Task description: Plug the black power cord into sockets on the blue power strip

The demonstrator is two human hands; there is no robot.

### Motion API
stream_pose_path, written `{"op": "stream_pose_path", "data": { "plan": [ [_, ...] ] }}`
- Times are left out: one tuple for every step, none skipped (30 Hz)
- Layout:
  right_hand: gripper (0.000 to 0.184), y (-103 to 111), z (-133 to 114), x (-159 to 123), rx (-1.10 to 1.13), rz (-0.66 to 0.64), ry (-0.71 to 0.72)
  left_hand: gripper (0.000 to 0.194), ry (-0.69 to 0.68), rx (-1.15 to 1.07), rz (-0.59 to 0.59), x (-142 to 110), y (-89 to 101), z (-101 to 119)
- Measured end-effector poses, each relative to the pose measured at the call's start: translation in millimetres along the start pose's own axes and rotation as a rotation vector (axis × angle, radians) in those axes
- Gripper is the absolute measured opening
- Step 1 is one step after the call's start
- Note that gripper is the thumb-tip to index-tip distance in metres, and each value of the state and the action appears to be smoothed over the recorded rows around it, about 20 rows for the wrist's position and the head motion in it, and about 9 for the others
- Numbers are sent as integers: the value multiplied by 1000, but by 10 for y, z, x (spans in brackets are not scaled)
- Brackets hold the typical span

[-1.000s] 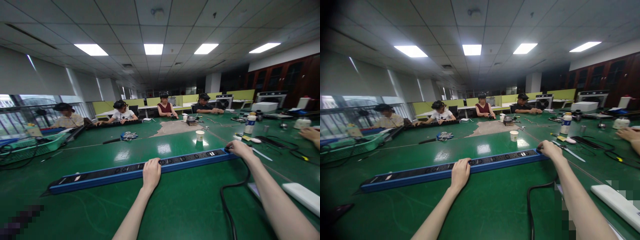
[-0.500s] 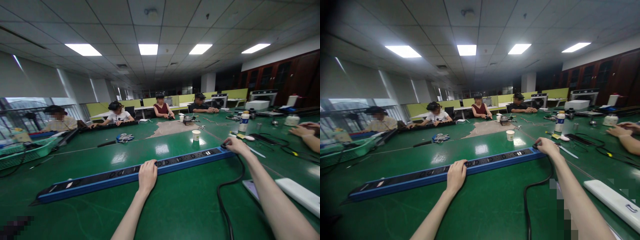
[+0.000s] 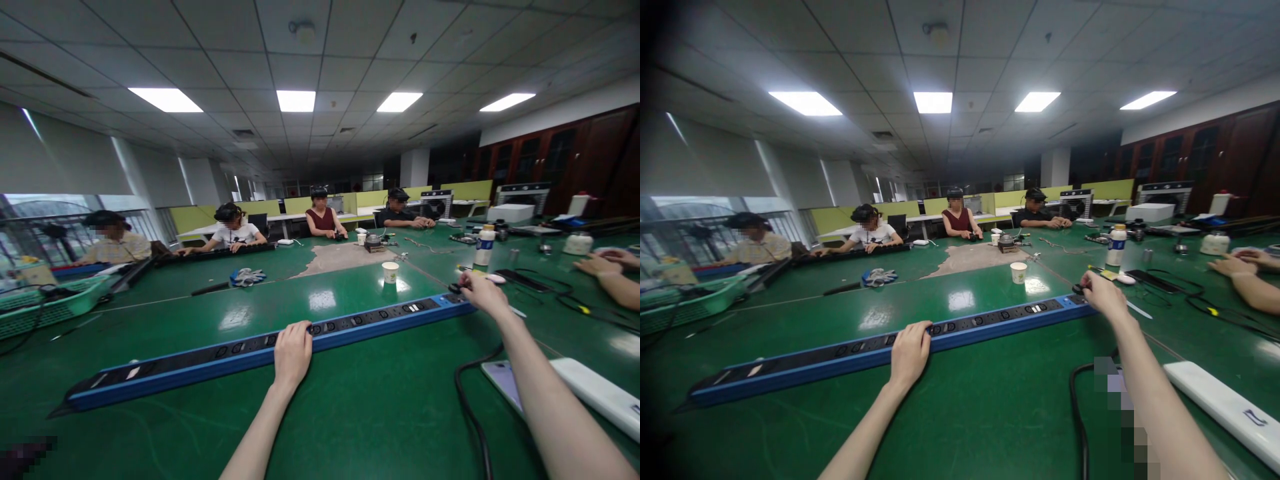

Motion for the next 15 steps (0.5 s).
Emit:
{"op": "stream_pose_path", "data": {
  "plan": [
    [24,-64,34,0,-7,-27,-26,32,-2,1,-1,0,-1,2],
    [25,-119,67,4,2,-62,-56,32,-2,2,-3,-1,-4,3],
    [25,-161,90,13,24,-102,-80,32,-1,3,-6,-1,-7,2],
    [27,-191,96,24,55,-141,-89,32,-1,5,-9,-2,-12,1],
    [28,-209,91,35,89,-179,-87,32,1,7,-12,-2,-15,-1],
    [30,-217,77,43,117,-214,-75,32,2,8,-13,-2,-17,-2],
    [33,-223,69,42,151,-250,-69,32,3,8,-12,-2,-17,-3],
    [37,-236,72,27,204,-294,-78,32,4,7,-11,-2,-16,-4],
    [41,-263,79,-5,281,-352,-100,32,5,7,-9,-2,-15,-5],
    [45,-299,81,-54,378,-420,-128,32,6,7,-9,-2,-14,-6],
    [48,-338,71,-117,487,-492,-155,32,7,7,-9,-2,-13,-6],
    [50,-369,44,-186,595,-561,-174,32,6,7,-11,-1,-14,-6],
    [50,-385,4,-253,688,-618,-180,32,5,6,-12,-1,-14,-5],
    [48,-383,-41,-310,757,-657,-174,32,4,6,-13,-1,-14,-5],
    [46,-367,-82,-359,815,-679,-170,32,4,5,-13,-1,-13,-5]
  ]
}}
Point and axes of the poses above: each hand's wrist, its own x-axis towards the middle knuckle, its own y-axis out of the back of the hand, z = x × y, the point moved 9 cm from there along x, towards the middle knuckle
